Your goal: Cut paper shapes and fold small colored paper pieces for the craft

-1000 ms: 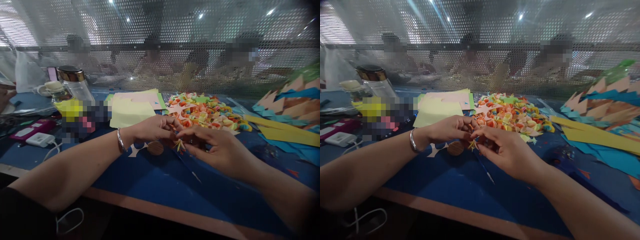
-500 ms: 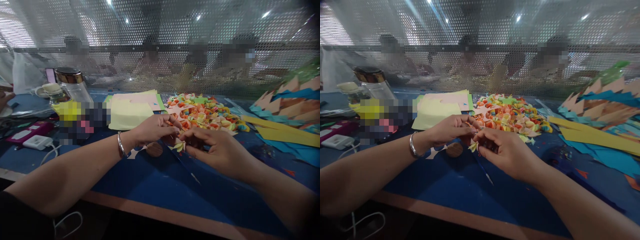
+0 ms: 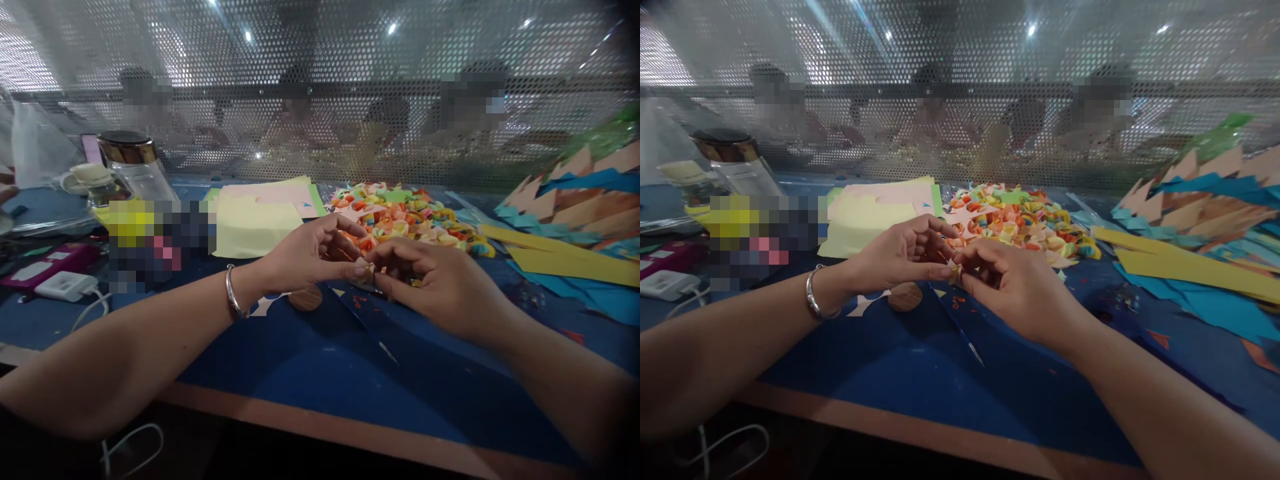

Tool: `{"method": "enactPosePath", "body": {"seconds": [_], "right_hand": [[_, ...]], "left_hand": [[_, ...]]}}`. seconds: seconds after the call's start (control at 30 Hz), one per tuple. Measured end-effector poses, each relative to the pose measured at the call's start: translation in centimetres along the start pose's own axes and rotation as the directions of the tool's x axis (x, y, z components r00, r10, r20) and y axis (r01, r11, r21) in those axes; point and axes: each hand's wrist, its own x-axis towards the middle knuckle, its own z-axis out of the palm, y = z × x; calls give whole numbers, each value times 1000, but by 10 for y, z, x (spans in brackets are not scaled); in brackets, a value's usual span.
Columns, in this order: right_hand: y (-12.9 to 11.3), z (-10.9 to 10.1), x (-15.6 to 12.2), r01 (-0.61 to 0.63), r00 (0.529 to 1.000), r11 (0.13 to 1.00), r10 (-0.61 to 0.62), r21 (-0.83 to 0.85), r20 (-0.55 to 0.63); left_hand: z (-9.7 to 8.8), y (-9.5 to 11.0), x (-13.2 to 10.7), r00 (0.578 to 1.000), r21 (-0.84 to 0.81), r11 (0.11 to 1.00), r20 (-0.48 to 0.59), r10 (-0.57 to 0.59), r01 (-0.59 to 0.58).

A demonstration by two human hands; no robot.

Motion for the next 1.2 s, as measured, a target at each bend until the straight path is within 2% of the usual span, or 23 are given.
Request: {"method": "enactPosePath", "body": {"seconds": [0.73, 1.2], "right_hand": [[-3, -1, 0, 11, 1000, 999, -11, -48, 0], [-4, 0, 1, 14, 1000, 998, -14, -63, 12]], "left_hand": [[-5, 6, -1, 994, -37, 994, 27, -104, 105], [0, 8, -1, 997, 27, 997, 14, -75, 74]]}}
